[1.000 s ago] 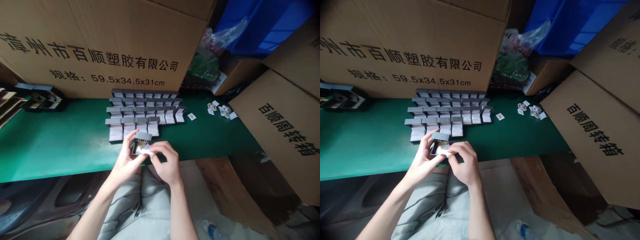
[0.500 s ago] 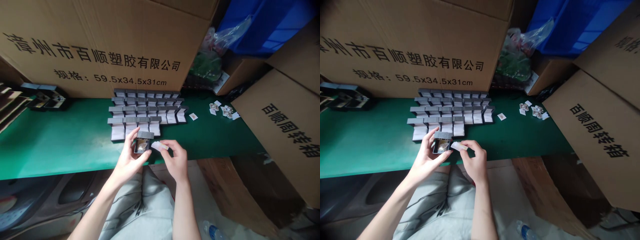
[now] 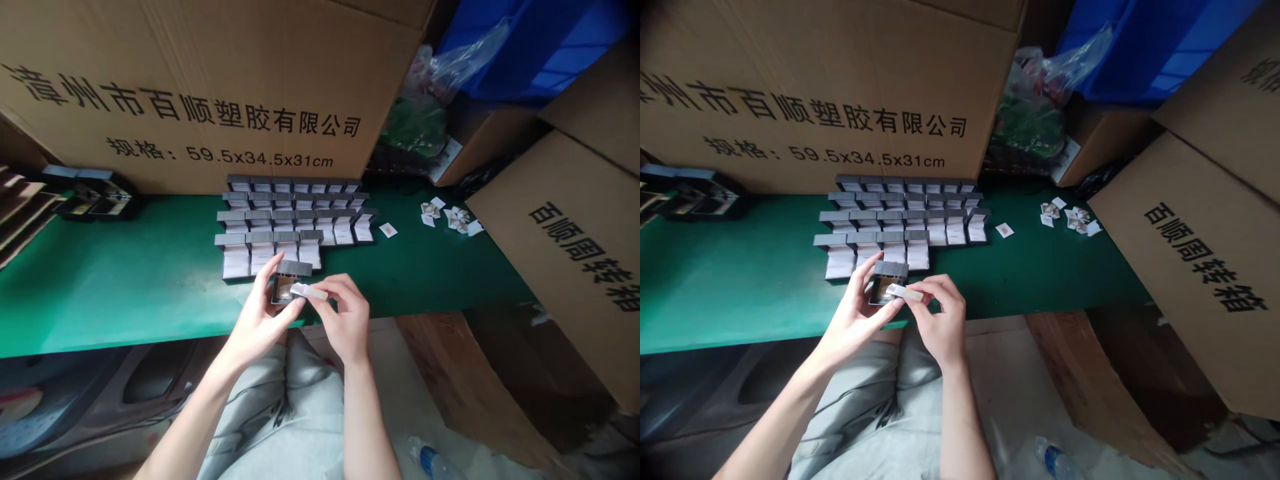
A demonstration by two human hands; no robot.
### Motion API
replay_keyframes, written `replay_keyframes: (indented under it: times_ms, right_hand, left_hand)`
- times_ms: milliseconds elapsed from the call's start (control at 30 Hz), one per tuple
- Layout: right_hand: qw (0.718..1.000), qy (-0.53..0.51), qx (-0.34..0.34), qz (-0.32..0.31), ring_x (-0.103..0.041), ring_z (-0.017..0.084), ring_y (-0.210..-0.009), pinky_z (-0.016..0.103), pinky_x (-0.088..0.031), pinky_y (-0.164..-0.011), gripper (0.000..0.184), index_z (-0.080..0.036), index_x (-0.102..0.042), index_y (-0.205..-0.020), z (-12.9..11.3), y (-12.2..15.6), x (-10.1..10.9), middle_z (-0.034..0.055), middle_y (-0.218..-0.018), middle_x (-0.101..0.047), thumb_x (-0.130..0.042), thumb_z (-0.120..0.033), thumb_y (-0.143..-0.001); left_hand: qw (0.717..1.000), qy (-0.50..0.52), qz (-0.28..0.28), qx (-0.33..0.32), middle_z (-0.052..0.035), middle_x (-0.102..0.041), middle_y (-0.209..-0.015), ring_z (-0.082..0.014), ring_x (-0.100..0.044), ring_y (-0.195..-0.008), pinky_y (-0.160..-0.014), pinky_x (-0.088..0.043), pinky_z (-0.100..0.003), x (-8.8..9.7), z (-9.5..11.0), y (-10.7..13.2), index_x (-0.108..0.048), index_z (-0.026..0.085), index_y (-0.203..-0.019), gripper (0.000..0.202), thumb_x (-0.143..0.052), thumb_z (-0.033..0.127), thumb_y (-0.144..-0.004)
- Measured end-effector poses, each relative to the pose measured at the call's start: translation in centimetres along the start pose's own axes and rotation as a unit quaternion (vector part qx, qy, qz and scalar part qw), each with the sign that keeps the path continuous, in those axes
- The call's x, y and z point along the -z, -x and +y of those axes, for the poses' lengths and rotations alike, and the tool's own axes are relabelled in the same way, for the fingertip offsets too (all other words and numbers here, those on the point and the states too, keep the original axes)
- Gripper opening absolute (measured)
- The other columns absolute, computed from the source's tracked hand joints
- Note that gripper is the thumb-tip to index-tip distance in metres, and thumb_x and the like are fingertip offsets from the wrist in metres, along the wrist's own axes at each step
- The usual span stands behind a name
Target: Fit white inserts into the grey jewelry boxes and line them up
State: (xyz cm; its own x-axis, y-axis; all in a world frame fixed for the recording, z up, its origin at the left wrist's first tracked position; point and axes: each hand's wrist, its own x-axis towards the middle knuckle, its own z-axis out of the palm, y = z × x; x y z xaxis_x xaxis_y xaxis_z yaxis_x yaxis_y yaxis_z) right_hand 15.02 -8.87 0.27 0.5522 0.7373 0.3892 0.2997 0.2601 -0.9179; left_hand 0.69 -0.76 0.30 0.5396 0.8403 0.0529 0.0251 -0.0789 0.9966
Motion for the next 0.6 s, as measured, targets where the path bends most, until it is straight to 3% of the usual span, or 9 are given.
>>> replay_keyframes:
  times_ms: [100,267,600]
  right_hand:
    - [1.0,0.005,-0.003,0.007,-0.069,0.016,-0.081,0.026,-0.059,-0.069,0.008,-0.023,-0.081,-0.092,0.1,0.1,-0.3,0.0039,-0.092,-0.072,-0.076,-0.018,-0.091]
    - [1.0,0.027,0.007,0.007,-0.074,0.019,-0.093,0.029,-0.063,-0.08,0.013,-0.023,-0.082,-0.097,0.6,0.2,-0.6,0.0073,-0.1,-0.076,-0.07,-0.018,-0.095]
    - [0.998,0.045,0.03,0.031,-0.077,0.02,-0.095,0.03,-0.066,-0.081,0.016,-0.023,-0.082,-0.1,0.6,0.3,-0.9,0.0082,-0.101,-0.08,-0.066,-0.019,-0.098]
  left_hand:
    - [1.0,-0.014,0.0,0.004,-0.0149,-0.046,-0.165,-0.029,-0.067,-0.125,-0.103,-0.06,-0.04,0.1,-0.2,0.0,-0.037,0.028,-0.165,0.082,-0.075,0.046,-0.094]
    - [1.0,-0.016,-0.006,0.004,-0.0135,-0.039,-0.172,-0.0348,-0.05,-0.149,-0.123,-0.045,-0.046,0.2,-0.6,0.0,-0.033,0.026,-0.169,0.085,-0.071,0.051,-0.096]
    - [0.999,-0.034,-0.009,-0.013,-0.0134,-0.054,-0.162,-0.0325,-0.055,-0.146,-0.122,-0.047,-0.043,0.3,-1.1,0.0,-0.032,0.026,-0.17,0.087,-0.07,0.051,-0.097]
